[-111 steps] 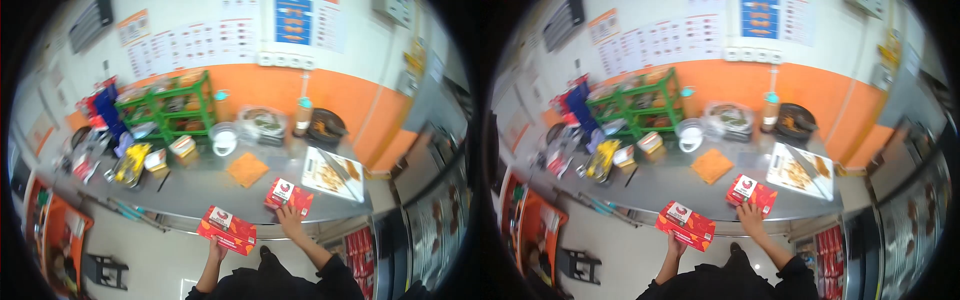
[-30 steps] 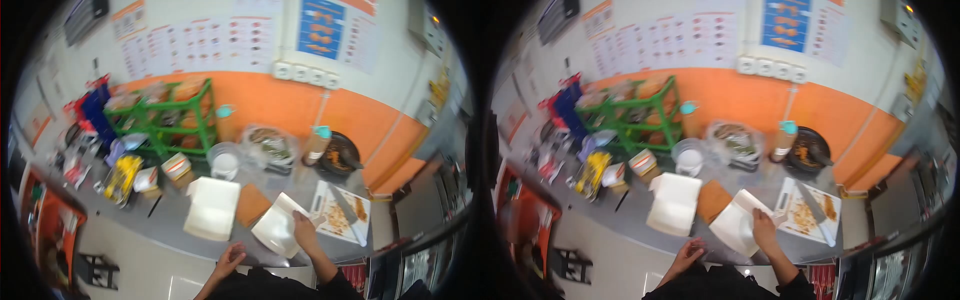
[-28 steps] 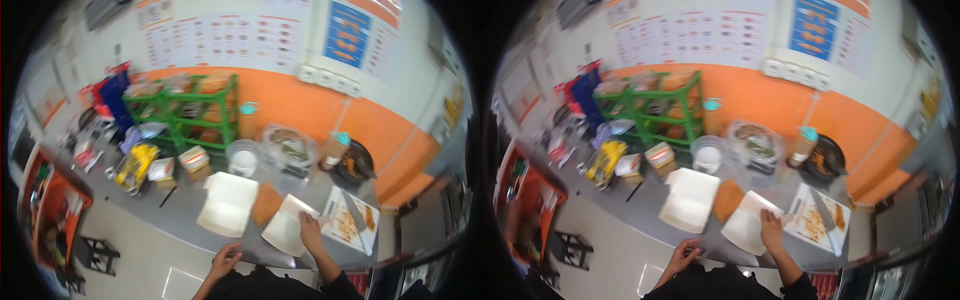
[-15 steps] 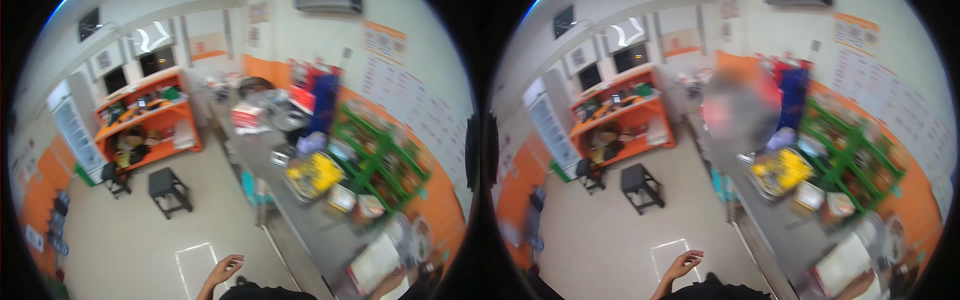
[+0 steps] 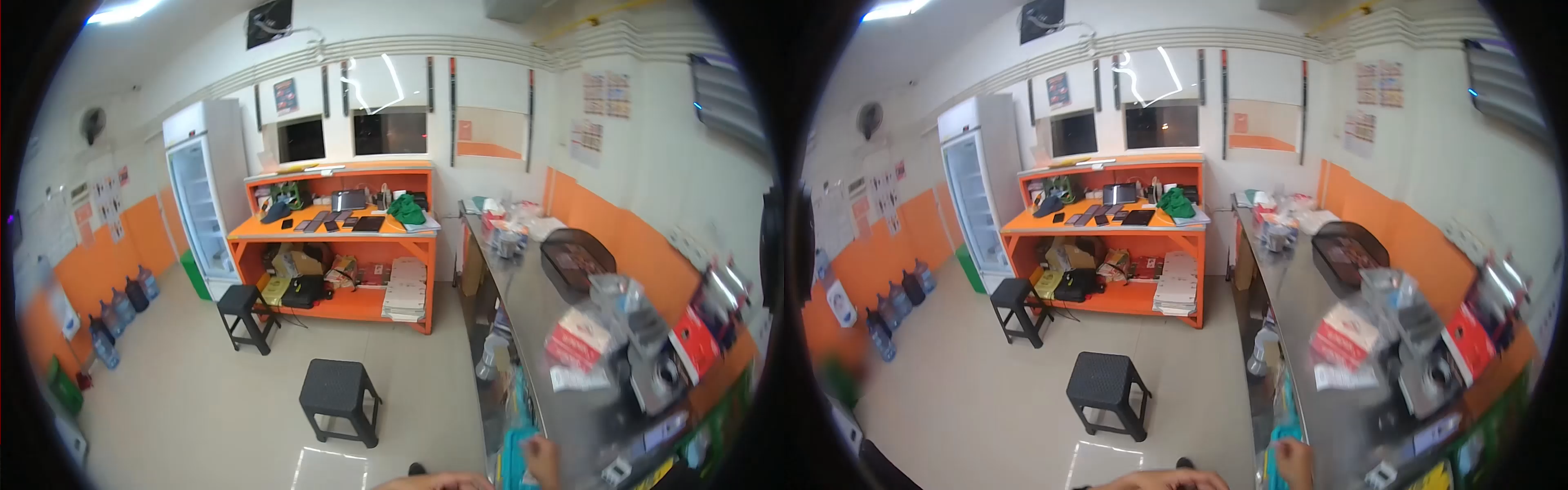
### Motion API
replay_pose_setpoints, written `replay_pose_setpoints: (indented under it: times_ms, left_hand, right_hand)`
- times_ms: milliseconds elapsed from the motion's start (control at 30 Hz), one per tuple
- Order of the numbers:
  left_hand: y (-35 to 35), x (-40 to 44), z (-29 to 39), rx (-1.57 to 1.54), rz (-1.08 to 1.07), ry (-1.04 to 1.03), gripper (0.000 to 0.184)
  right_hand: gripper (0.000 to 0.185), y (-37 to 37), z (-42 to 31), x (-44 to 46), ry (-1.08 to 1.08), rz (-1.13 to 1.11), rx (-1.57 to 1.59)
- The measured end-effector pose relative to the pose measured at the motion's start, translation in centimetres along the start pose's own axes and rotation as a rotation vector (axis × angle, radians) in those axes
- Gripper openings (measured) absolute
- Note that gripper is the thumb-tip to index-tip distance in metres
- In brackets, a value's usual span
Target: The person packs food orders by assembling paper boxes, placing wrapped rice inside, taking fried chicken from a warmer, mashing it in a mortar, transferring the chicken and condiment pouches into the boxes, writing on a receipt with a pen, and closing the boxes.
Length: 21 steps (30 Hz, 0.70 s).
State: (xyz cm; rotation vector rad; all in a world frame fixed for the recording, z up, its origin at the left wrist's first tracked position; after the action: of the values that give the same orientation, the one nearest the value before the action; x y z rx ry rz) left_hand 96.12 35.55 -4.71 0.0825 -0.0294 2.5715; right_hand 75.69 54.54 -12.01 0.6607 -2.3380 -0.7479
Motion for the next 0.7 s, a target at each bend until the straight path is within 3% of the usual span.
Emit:
replay_pose_setpoints:
  times_ms: [33, 100, 167, 233, 300, 367, 433, 500, 567, 633, 700]
  left_hand:
    - [4.1, 0.8, 1.8, -0.065, 0.121, 0.028, 0.051]
    - [11.8, 1.5, 6.6, -0.196, 0.348, 0.117, 0.038]
    - [18.5, 1.7, 9.7, -0.117, 0.417, 0.199, 0.034]
    - [26.6, 0.9, 8.1, 0.275, 0.366, 0.253, 0.032]
    - [34.8, -1.2, 4.4, 0.339, 0.469, 0.139, 0.034]
    - [44.6, -3.6, -0.1, 0.024, 0.661, 0.317, 0.049]
    - [53.5, -3.4, 2.5, 0.005, 0.680, 0.187, 0.048]
    - [61.2, -1.6, 3.7, 0.023, 0.596, 0.077, 0.045]
    - [67.7, 1.9, 4.7, 0.164, 0.247, -0.168, 0.060]
    - [73.3, 5.5, 6.3, 0.293, -0.095, -0.402, 0.076]
    - [78.4, 7.6, 7.1, 0.393, -0.441, -0.625, 0.092]
  right_hand:
    - [0.018, -2.7, -2.5, 6.5, 0.098, -0.055, 0.165]
    - [0.023, -8.5, -2.3, 19.1, 0.288, -0.323, 0.195]
    - [0.027, -11.9, -5.4, 30.6, 0.426, -0.551, 0.096]
    - [0.025, -15.9, -6.3, 42.0, 0.538, -0.676, 0.187]
    - [0.025, -19.8, -6.3, 52.3, 0.579, -0.663, 0.233]
    - [0.026, -24.8, -5.1, 62.3, 0.631, -0.654, 0.293]
    - [0.027, -29.4, -2.6, 70.9, 0.642, -0.666, 0.215]
    - [0.025, -33.2, -0.7, 78.7, 0.589, -0.714, 0.180]
    - [0.025, -37.3, 2.0, 86.9, 0.479, -0.723, 0.280]
    - [0.025, -41.0, 4.7, 95.4, 0.429, -0.583, 0.466]
    - [0.020, -43.6, 6.2, 103.6, 0.226, -0.486, 0.440]
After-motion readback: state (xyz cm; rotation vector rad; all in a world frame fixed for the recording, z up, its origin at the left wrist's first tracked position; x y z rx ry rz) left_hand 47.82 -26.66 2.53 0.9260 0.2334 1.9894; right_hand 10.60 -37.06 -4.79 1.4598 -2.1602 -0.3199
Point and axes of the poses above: each hand's wrist, its own x-axis towards the middle knuckle, its own y-axis out of the back of the hand, z = x × y, the point moved 1 cm from there along x, towards the middle knuckle, and after that the axes turned 12 degrees about y, right-handed, at the moved point
